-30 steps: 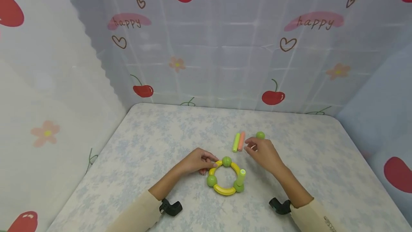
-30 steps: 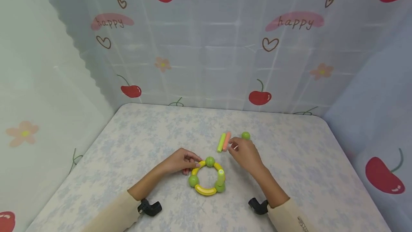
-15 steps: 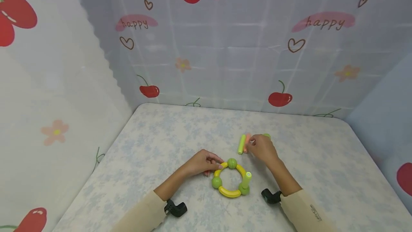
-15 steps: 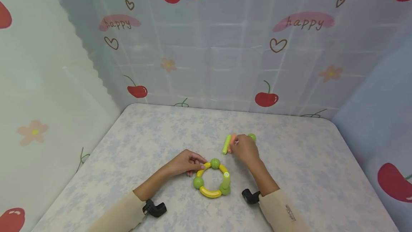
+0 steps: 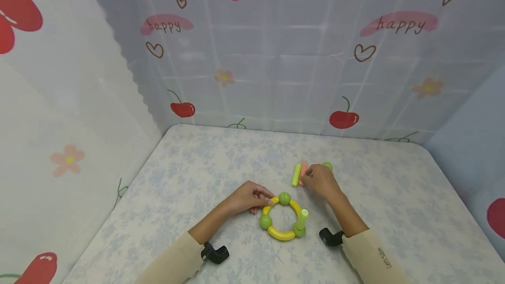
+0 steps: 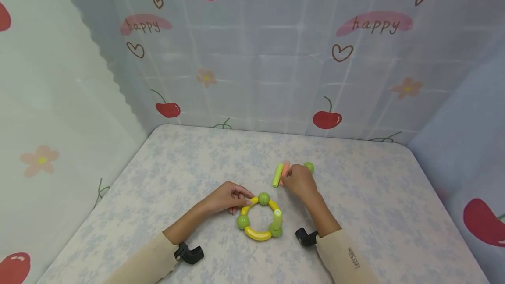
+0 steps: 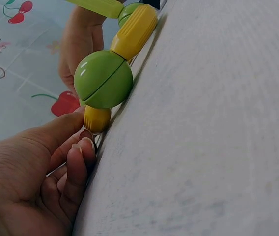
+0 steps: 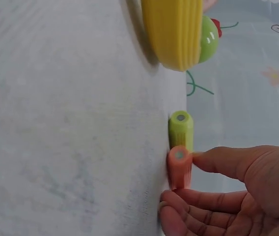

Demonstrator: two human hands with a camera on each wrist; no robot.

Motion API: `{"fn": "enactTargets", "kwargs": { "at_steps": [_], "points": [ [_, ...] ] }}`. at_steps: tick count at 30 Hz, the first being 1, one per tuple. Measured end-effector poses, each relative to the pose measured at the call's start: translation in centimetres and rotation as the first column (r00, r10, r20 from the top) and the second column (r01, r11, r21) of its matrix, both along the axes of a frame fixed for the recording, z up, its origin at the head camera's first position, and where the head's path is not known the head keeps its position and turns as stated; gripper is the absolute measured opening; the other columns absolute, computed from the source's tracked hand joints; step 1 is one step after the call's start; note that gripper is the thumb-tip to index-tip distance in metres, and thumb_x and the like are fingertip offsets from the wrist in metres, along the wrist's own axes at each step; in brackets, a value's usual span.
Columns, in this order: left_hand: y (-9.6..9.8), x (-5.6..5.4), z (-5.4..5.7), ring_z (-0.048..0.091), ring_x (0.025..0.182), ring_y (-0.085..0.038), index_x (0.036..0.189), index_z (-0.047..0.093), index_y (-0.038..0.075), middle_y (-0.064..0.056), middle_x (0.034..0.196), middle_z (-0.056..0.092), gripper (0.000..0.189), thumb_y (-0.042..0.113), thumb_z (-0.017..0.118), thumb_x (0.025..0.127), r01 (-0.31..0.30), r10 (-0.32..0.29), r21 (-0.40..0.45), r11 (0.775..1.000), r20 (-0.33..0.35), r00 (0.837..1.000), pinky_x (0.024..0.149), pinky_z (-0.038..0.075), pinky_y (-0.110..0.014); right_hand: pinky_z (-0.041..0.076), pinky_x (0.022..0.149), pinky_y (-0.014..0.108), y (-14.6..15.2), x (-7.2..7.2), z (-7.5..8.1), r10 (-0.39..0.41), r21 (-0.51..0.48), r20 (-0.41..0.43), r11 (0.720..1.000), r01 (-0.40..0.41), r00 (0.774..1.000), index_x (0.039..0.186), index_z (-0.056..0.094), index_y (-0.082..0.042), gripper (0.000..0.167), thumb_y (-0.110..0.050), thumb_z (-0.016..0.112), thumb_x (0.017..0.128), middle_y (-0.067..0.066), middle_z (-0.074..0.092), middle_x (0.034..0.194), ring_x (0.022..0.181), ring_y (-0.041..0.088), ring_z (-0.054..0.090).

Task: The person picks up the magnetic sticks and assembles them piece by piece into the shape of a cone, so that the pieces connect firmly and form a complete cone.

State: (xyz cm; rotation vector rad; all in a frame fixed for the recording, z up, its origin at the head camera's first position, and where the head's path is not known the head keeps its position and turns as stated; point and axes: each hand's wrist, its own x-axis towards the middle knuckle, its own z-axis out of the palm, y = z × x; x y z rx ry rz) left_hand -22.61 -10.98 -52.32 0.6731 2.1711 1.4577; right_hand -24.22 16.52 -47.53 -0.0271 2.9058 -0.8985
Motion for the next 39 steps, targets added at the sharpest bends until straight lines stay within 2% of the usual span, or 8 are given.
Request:
{"fn": "enactTargets", "kwargs": {
  "at_steps": [5, 11, 19, 23, 28, 30, 34, 39],
  "points": [
    [-0.1, -0.1, 0.0, 0.054, 0.044, -0.013, 0.111, 0.079, 0.019, -0.005, 0.068, 0.069, 0.020, 0.027, 0.078, 0.093, -0.002, 0.002, 0.002, 1.000, 0.004, 1.000, 0.044, 0.047, -0.025, 0.046, 0.052, 0.029, 0.3, -0.1, 0.3, -0.003, 0.023, 0.072, 1.000, 0.001, 0.997, 0.088, 0.065, 0.001, 0.014, -0.012, 0.071, 0.091, 0.008, 0.060, 0.076, 0.064, 0.020, 0.055],
    [0.0, -0.1, 0.0, 0.054, 0.044, -0.013, 0.112, 0.079, 0.019, -0.006, 0.070, 0.070, 0.020, 0.026, 0.077, 0.093, 0.012, -0.012, 0.011, 1.000, 0.007, 1.000, 0.044, 0.048, -0.025, 0.037, 0.047, 0.025, 0.5, 0.2, 0.4, -0.003, 0.041, 0.104, 0.999, -0.001, 0.995, 0.067, 0.059, -0.007, 0.028, -0.015, 0.072, 0.090, 0.001, 0.047, 0.060, 0.053, 0.015, 0.046],
    [0.0, -0.1, 0.1, 0.054, 0.044, -0.013, 0.111, 0.079, 0.019, -0.006, 0.069, 0.069, 0.020, 0.026, 0.077, 0.093, 0.008, -0.008, 0.010, 1.000, 0.003, 1.000, 0.043, 0.048, -0.025, 0.032, 0.046, 0.024, 0.9, 0.2, 0.4, 0.028, 0.031, 0.082, 0.999, -0.030, 0.996, 0.058, 0.054, -0.011, 0.033, -0.010, 0.071, 0.086, -0.004, 0.036, 0.055, 0.051, 0.012, 0.037],
    [0.1, 0.0, 0.2, 0.054, 0.043, -0.013, 0.111, 0.079, 0.018, -0.007, 0.069, 0.069, 0.020, 0.026, 0.077, 0.093, 0.002, -0.002, 0.012, 1.000, 0.011, 1.000, 0.043, 0.047, -0.024, 0.034, 0.048, 0.025, 1.1, 0.3, 0.9, 0.040, 0.031, 0.084, 0.999, -0.043, 0.996, 0.061, 0.056, -0.010, 0.030, -0.011, 0.071, 0.087, -0.003, 0.038, 0.058, 0.053, 0.013, 0.039],
    [0.1, 0.1, 0.3, 0.054, 0.044, -0.012, 0.112, 0.079, 0.018, -0.006, 0.069, 0.069, 0.020, 0.025, 0.077, 0.093, -0.004, 0.004, 0.005, 1.000, 0.011, 1.000, 0.043, 0.047, -0.024, 0.044, 0.051, 0.028, 1.2, 0.5, 2.0, 0.068, -0.015, 0.068, 0.998, -0.067, 0.995, 0.081, 0.066, -0.003, 0.012, -0.012, 0.072, 0.088, 0.004, 0.057, 0.069, 0.059, 0.017, 0.054],
    [0.1, 0.0, 0.3, 0.054, 0.043, -0.012, 0.112, 0.079, 0.018, -0.006, 0.068, 0.069, 0.020, 0.025, 0.078, 0.093, -0.005, 0.005, 0.002, 1.000, 0.010, 1.000, 0.043, 0.047, -0.024, 0.048, 0.052, 0.030, 1.2, 0.6, 2.3, 0.100, -0.059, 0.061, 0.994, -0.097, 0.993, 0.089, 0.067, -0.001, 0.011, -0.011, 0.072, 0.089, 0.006, 0.062, 0.072, 0.059, 0.018, 0.058],
    [0.1, 0.0, 0.2, 0.054, 0.043, -0.011, 0.111, 0.079, 0.018, -0.005, 0.068, 0.069, 0.020, 0.025, 0.078, 0.093, -0.005, 0.005, -0.002, 1.000, 0.009, 1.000, 0.044, 0.048, -0.024, 0.050, 0.053, 0.032, 1.2, 0.7, 2.6, 0.180, -0.150, 0.042, 0.974, -0.172, 0.983, 0.095, 0.066, -0.002, 0.011, -0.011, 0.072, 0.091, 0.005, 0.066, 0.071, 0.057, 0.019, 0.061],
    [0.1, 0.0, 0.2, 0.054, 0.043, -0.011, 0.111, 0.079, 0.018, -0.005, 0.068, 0.069, 0.020, 0.025, 0.078, 0.093, -0.006, 0.006, 0.005, 1.000, 0.012, 1.000, 0.043, 0.047, -0.023, 0.052, 0.053, 0.034, 1.1, 0.7, 3.0, 0.257, -0.222, 0.008, 0.943, -0.249, 0.966, 0.096, 0.066, -0.004, 0.010, -0.011, 0.072, 0.092, 0.009, 0.071, 0.075, 0.061, 0.029, 0.067]
  ]
}}
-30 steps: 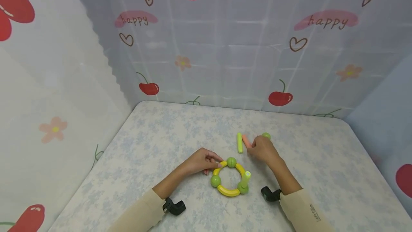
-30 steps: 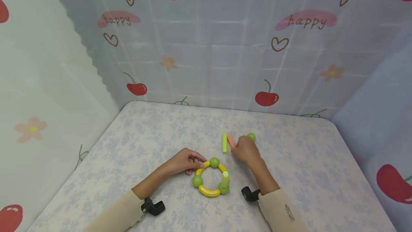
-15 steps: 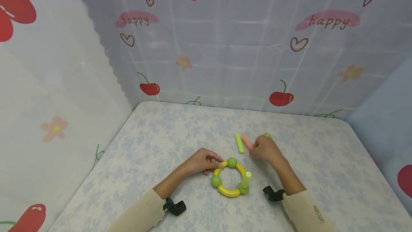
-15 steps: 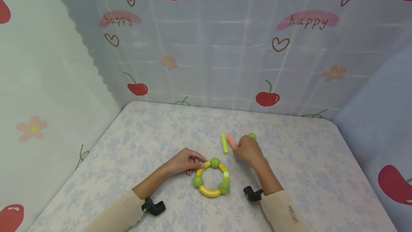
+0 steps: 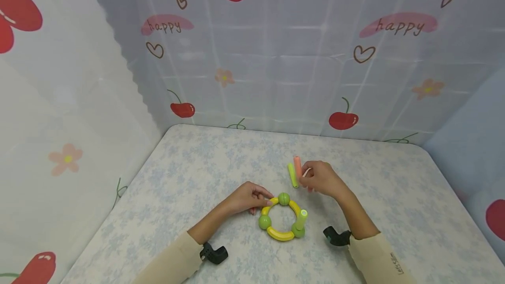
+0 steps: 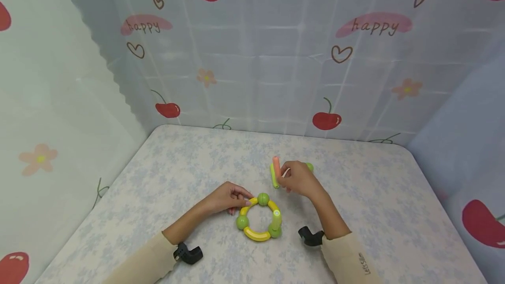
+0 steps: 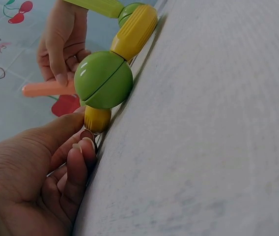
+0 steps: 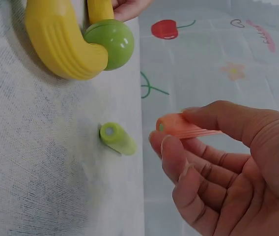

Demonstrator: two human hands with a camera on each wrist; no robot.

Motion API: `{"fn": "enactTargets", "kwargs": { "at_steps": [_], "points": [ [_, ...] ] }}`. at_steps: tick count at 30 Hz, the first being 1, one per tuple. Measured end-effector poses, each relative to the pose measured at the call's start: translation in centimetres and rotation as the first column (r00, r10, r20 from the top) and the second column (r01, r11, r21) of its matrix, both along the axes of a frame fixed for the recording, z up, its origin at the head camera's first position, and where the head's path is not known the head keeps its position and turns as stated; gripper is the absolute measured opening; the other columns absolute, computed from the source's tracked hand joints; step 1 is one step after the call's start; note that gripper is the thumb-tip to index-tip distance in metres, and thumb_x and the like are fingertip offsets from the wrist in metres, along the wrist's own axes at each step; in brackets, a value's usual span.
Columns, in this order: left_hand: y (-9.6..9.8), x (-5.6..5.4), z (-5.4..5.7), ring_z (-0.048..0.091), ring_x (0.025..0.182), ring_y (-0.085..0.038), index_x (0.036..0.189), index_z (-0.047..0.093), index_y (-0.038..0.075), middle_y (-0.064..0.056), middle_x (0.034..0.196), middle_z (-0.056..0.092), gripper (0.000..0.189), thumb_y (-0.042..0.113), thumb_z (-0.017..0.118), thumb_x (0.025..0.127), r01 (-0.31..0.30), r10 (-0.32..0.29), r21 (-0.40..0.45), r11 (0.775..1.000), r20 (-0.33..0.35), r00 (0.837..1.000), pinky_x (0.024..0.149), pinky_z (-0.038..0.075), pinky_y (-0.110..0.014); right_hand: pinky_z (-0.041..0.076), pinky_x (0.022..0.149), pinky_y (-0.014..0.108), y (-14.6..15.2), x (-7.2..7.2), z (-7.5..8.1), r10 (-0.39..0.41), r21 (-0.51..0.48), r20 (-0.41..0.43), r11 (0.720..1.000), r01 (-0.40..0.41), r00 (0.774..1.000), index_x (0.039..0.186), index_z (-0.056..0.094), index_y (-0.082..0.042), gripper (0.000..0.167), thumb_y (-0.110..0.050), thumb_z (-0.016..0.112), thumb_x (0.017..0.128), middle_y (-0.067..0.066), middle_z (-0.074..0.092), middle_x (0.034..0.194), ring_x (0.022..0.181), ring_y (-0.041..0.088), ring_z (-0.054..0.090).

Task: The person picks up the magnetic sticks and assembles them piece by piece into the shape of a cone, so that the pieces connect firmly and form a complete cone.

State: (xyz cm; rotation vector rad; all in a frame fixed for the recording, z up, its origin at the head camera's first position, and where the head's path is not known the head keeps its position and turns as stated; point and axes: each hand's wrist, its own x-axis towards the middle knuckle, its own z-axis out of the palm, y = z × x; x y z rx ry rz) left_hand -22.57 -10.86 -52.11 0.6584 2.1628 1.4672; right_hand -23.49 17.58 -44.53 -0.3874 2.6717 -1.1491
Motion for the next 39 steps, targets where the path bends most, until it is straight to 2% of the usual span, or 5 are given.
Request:
{"fn": "enactTargets", "kwargs": {
  "at_steps": [9, 16, 20, 26, 39],
  "points": [
    [0.0, -0.1, -0.2, 0.053, 0.043, -0.011, 0.111, 0.079, 0.017, -0.004, 0.066, 0.068, 0.019, 0.024, 0.078, 0.093, 0.003, -0.003, 0.005, 1.000, -0.005, 1.000, 0.043, 0.047, -0.023, 0.054, 0.055, 0.035, -0.2, 0.4, 0.7, 0.122, -0.057, -0.028, 0.991, -0.123, 0.992, 0.098, 0.067, -0.007, 0.012, -0.012, 0.075, 0.092, 0.013, 0.074, 0.082, 0.063, 0.033, 0.069],
    [0.0, -0.1, -0.4, 0.053, 0.043, -0.010, 0.111, 0.079, 0.016, -0.004, 0.064, 0.067, 0.019, 0.023, 0.078, 0.093, 0.003, -0.003, 0.011, 1.000, -0.009, 1.000, 0.042, 0.047, -0.023, 0.055, 0.057, 0.033, -0.3, 0.6, 0.8, 0.268, -0.110, -0.051, 0.956, -0.272, 0.962, 0.101, 0.069, -0.009, 0.013, -0.015, 0.077, 0.093, 0.015, 0.074, 0.088, 0.067, 0.037, 0.068],
    [0.0, -0.1, -0.3, 0.053, 0.043, -0.010, 0.111, 0.079, 0.016, -0.004, 0.064, 0.067, 0.019, 0.023, 0.078, 0.093, 0.002, -0.002, 0.008, 1.000, -0.009, 1.000, 0.042, 0.047, -0.023, 0.055, 0.057, 0.031, -0.4, 0.7, 0.9, 0.316, -0.110, -0.079, 0.940, -0.324, 0.945, 0.099, 0.070, -0.009, 0.013, -0.015, 0.078, 0.091, 0.011, 0.073, 0.086, 0.066, 0.031, 0.067],
    [0.0, -0.1, -0.2, 0.053, 0.042, -0.011, 0.111, 0.079, 0.015, -0.004, 0.064, 0.067, 0.020, 0.024, 0.078, 0.093, -0.002, 0.002, 0.014, 1.000, -0.008, 1.000, 0.042, 0.046, -0.024, 0.055, 0.062, 0.030, -0.8, 0.7, 0.7, 0.374, -0.093, -0.120, 0.918, -0.386, 0.920, 0.098, 0.071, -0.012, 0.012, -0.014, 0.080, 0.090, -0.002, 0.073, 0.087, 0.073, 0.016, 0.066],
    [0.0, 0.0, 0.0, 0.053, 0.044, -0.012, 0.112, 0.079, 0.016, -0.004, 0.063, 0.065, 0.021, 0.026, 0.077, 0.093, 0.002, -0.002, 0.015, 1.000, 0.002, 1.000, 0.043, 0.047, -0.024, 0.052, 0.063, 0.026, -1.3, 0.9, 0.1, 0.406, -0.071, -0.086, 0.908, -0.412, 0.910, 0.099, 0.071, -0.012, 0.010, -0.011, 0.077, 0.091, 0.000, 0.075, 0.088, 0.074, 0.016, 0.065]
  ]
}}
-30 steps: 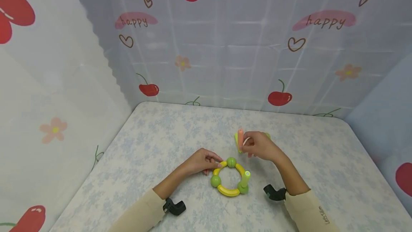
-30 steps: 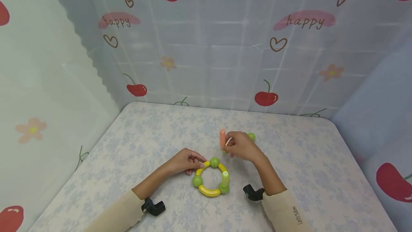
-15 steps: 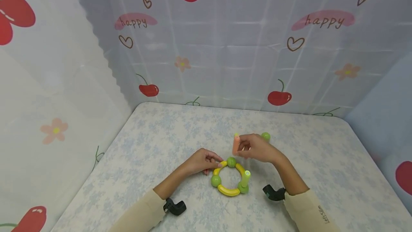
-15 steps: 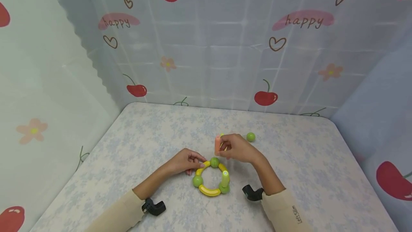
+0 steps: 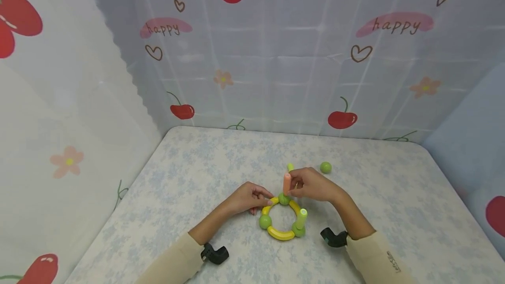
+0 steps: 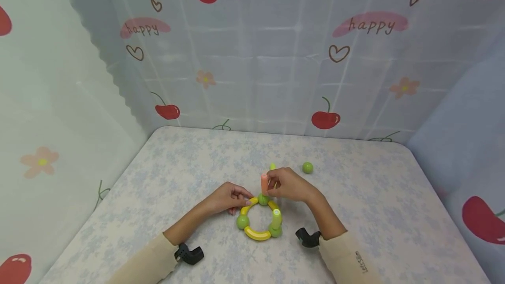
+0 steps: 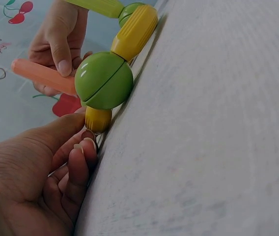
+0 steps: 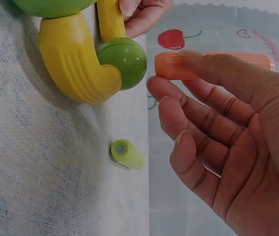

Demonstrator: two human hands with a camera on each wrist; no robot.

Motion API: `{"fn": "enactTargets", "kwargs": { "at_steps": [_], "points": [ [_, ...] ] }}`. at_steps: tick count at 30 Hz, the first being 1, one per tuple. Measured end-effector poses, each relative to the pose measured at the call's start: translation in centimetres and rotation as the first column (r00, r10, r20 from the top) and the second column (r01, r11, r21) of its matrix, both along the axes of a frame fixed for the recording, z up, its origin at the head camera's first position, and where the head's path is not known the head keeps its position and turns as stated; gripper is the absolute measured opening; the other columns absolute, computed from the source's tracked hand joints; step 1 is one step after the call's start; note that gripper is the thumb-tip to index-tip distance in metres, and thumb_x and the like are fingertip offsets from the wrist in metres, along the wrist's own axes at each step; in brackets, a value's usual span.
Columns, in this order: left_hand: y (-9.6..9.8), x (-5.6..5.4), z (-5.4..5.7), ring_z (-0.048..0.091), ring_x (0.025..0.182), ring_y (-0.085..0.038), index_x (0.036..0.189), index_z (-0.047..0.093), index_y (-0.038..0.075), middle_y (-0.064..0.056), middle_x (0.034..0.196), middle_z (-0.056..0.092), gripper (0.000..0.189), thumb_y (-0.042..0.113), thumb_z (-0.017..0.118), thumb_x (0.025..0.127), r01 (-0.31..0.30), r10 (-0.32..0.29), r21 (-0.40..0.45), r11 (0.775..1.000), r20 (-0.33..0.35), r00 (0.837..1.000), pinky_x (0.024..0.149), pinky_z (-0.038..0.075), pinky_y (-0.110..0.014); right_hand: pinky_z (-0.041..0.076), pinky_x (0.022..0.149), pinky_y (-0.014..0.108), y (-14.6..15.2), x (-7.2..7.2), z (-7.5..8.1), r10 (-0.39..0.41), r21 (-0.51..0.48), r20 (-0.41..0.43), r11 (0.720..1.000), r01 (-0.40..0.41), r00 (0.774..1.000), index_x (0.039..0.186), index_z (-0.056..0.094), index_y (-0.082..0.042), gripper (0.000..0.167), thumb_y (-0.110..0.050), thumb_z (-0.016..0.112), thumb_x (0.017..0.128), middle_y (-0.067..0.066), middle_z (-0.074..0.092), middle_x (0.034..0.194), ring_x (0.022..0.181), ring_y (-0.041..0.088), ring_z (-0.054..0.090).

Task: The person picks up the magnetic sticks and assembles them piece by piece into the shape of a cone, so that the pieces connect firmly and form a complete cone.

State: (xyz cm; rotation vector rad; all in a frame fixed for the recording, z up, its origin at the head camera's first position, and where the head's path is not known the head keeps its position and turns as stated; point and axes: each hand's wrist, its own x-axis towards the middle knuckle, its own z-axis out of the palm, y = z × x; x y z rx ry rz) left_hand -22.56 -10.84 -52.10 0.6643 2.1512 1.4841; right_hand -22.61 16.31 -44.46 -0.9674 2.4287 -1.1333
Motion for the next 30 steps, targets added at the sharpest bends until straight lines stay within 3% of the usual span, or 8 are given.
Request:
{"fn": "enactTargets", "kwargs": {
  "at_steps": [12, 19, 22, 24, 27, 30],
  "points": [
    [0.1, 0.0, 0.0, 0.053, 0.043, -0.011, 0.112, 0.079, 0.015, -0.002, 0.063, 0.064, 0.020, 0.023, 0.077, 0.094, -0.006, 0.006, -0.008, 1.000, -0.016, 1.000, 0.043, 0.046, -0.024, 0.054, 0.065, 0.027, -0.2, -0.2, -0.4, 0.002, 0.014, -0.019, 1.000, -0.002, 1.000, 0.098, 0.072, -0.012, 0.011, -0.012, 0.079, 0.090, -0.007, 0.073, 0.087, 0.076, 0.014, 0.066],
    [0.0, 0.0, 0.1, 0.055, 0.046, -0.012, 0.114, 0.078, 0.015, -0.004, 0.066, 0.066, 0.022, 0.024, 0.077, 0.094, 0.024, -0.024, -0.006, 1.000, 0.008, 1.000, 0.045, 0.049, -0.025, 0.056, 0.071, 0.028, 0.2, -0.1, -0.2, 0.007, 0.048, -0.018, 0.999, -0.006, 1.000, 0.101, 0.074, -0.013, 0.014, -0.005, 0.076, 0.090, -0.005, 0.073, 0.094, 0.085, 0.019, 0.067],
    [-0.5, -0.2, 0.8, 0.058, 0.053, -0.013, 0.122, 0.074, 0.013, -0.004, 0.075, 0.069, 0.030, 0.023, 0.076, 0.094, 0.111, -0.110, -0.043, 0.993, 0.023, 0.994, 0.052, 0.052, -0.026, 0.056, 0.072, 0.028, 0.4, -0.2, -0.4, 0.010, 0.056, -0.015, 0.998, -0.009, 1.000, 0.102, 0.075, -0.014, 0.016, -0.002, 0.073, 0.091, 0.000, 0.073, 0.096, 0.086, 0.022, 0.067],
    [-1.0, -0.4, 1.5, 0.058, 0.057, -0.012, 0.130, 0.070, 0.013, -0.002, 0.083, 0.071, 0.039, 0.022, 0.077, 0.093, 0.193, -0.192, -0.091, 0.977, 0.012, 0.981, 0.056, 0.052, -0.025, 0.055, 0.071, 0.029, 0.5, -0.3, -0.5, 0.011, 0.054, 0.015, 0.998, -0.012, 1.000, 0.102, 0.075, -0.013, 0.017, 0.000, 0.072, 0.092, 0.003, 0.073, 0.097, 0.085, 0.022, 0.067],
    [-1.6, -0.4, 2.7, 0.059, 0.063, -0.010, 0.141, 0.061, 0.014, 0.001, 0.091, 0.071, 0.054, 0.024, 0.079, 0.091, 0.296, -0.306, -0.182, 0.938, -0.024, 0.952, 0.059, 0.051, -0.023, 0.054, 0.070, 0.029, 0.6, -0.5, -0.8, 0.027, 0.050, 0.077, 0.998, -0.031, 0.997, 0.104, 0.075, -0.011, 0.020, 0.003, 0.069, 0.091, 0.005, 0.072, 0.099, 0.084, 0.021, 0.066],
    [-1.8, 0.0, 3.7, 0.060, 0.068, -0.007, 0.149, 0.053, 0.012, 0.001, 0.095, 0.069, 0.070, 0.027, 0.083, 0.087, 0.354, -0.392, -0.279, 0.893, -0.094, 0.915, 0.063, 0.051, -0.022, 0.054, 0.069, 0.029, 0.6, -0.7, -1.2, 0.059, 0.056, 0.120, 0.996, -0.066, 0.991, 0.105, 0.075, -0.010, 0.021, 0.003, 0.069, 0.090, 0.005, 0.072, 0.100, 0.082, 0.020, 0.066]
  ]
}}
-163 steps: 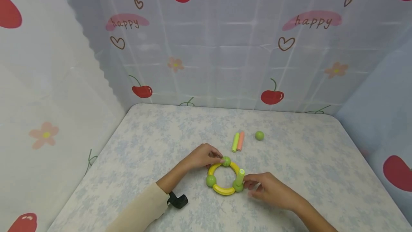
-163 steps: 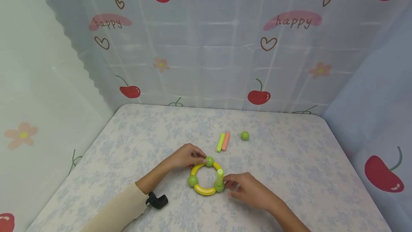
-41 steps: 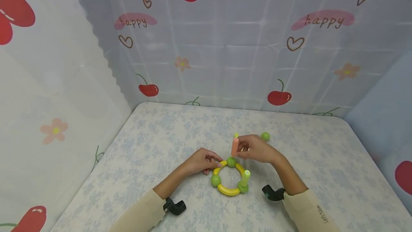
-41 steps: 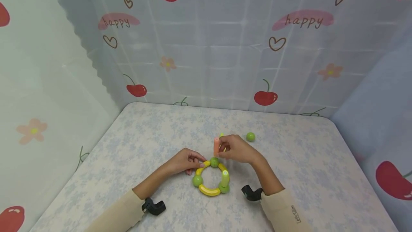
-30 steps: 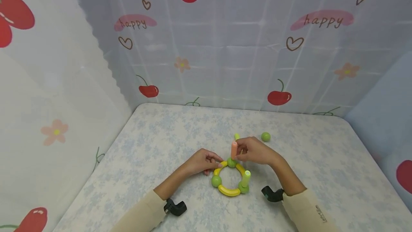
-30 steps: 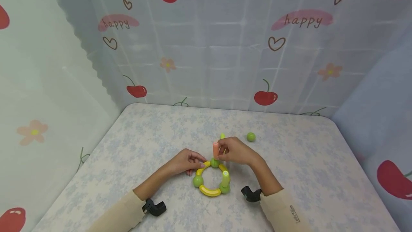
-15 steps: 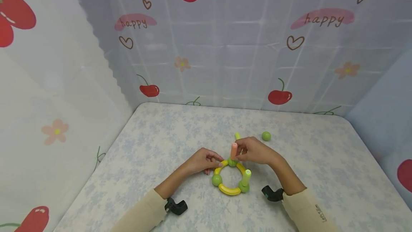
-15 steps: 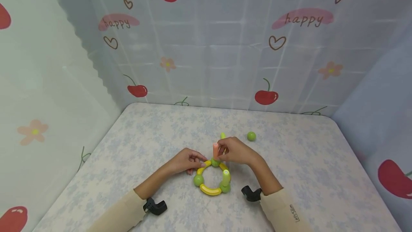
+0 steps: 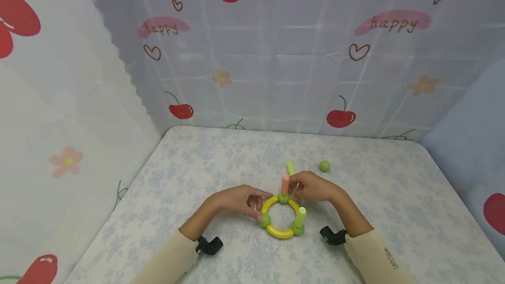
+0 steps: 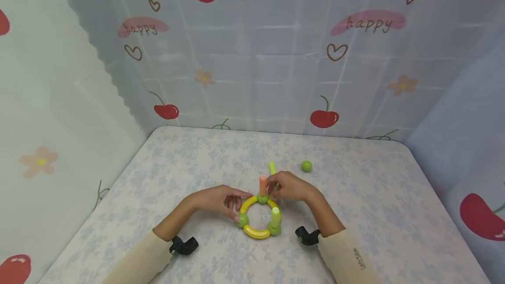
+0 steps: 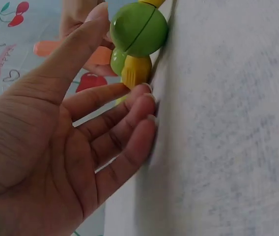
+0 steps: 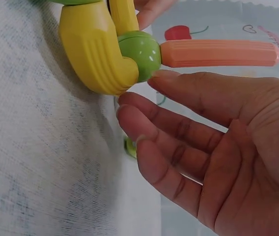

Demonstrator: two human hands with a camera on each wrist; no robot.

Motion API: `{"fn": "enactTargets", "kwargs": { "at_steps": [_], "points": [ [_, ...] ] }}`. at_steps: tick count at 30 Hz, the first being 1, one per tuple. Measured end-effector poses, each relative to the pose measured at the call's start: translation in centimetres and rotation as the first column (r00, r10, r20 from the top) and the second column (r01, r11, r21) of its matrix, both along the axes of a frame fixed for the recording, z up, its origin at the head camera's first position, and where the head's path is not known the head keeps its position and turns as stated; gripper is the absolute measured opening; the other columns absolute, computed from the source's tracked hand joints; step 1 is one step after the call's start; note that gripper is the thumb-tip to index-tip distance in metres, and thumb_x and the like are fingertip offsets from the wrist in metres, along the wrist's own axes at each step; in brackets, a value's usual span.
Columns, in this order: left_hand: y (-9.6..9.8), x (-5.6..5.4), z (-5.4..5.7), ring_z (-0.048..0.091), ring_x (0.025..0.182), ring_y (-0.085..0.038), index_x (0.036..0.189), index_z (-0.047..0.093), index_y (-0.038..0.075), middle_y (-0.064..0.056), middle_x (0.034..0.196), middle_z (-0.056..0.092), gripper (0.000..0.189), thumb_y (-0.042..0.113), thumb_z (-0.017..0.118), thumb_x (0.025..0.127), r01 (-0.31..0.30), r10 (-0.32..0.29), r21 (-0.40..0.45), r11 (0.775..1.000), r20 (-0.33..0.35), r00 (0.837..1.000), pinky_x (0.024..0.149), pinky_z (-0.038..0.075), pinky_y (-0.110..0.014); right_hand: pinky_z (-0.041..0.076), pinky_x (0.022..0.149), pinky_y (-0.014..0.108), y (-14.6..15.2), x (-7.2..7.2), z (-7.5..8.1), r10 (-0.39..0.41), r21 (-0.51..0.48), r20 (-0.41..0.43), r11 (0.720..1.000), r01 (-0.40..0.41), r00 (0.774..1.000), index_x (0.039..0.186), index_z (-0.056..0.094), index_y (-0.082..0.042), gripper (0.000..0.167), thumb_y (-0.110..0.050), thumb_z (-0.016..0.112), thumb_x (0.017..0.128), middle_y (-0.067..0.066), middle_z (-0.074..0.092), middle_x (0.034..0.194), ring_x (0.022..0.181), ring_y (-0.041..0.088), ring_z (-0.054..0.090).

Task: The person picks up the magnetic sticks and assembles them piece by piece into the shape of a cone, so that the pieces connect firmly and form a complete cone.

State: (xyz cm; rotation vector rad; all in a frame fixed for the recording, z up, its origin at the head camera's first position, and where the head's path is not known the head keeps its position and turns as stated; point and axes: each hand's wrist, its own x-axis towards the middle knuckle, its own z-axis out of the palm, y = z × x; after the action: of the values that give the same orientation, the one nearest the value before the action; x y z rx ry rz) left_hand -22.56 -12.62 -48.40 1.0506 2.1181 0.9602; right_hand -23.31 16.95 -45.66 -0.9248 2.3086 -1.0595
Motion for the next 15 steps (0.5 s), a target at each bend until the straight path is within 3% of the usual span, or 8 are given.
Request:
{"fn": "enactTargets", "kwargs": {
  "at_steps": [3, 7, 15],
  "points": [
    [0.2, 0.5, 0.7, 0.058, 0.070, -0.004, 0.151, 0.048, 0.009, 0.003, 0.092, 0.067, 0.081, 0.033, 0.086, 0.084, 0.036, -0.045, -0.075, 0.997, -0.117, 0.992, 0.066, 0.051, -0.020, 0.055, 0.065, 0.030, 0.1, -0.1, -0.2, 0.024, -0.009, 0.028, 1.000, -0.024, 0.999, 0.106, 0.075, -0.009, 0.019, 0.002, 0.069, 0.091, 0.006, 0.072, 0.099, 0.078, 0.021, 0.066],
    [0.7, 1.3, 1.2, 0.053, 0.071, -0.001, 0.152, 0.048, 0.011, 0.004, 0.087, 0.064, 0.087, 0.041, 0.087, 0.081, 0.008, -0.041, -0.156, 0.988, -0.208, 0.977, 0.065, 0.047, -0.018, 0.056, 0.060, 0.035, 0.2, -0.1, -0.4, 0.013, -0.033, 0.079, 0.999, -0.011, 0.997, 0.108, 0.074, -0.006, 0.018, 0.001, 0.069, 0.093, 0.008, 0.071, 0.099, 0.074, 0.023, 0.065],
    [0.9, 1.8, 1.6, 0.052, 0.070, -0.003, 0.151, 0.050, 0.016, 0.005, 0.083, 0.063, 0.084, 0.043, 0.086, 0.081, -0.035, -0.008, -0.191, 0.981, -0.223, 0.975, 0.063, 0.044, -0.019, 0.057, 0.059, 0.041, 0.4, 0.2, -1.0, -0.008, -0.047, 0.111, 0.999, 0.013, 0.994, 0.111, 0.074, -0.006, 0.019, 0.000, 0.066, 0.095, 0.012, 0.070, 0.099, 0.072, 0.025, 0.065]
  ]
}}
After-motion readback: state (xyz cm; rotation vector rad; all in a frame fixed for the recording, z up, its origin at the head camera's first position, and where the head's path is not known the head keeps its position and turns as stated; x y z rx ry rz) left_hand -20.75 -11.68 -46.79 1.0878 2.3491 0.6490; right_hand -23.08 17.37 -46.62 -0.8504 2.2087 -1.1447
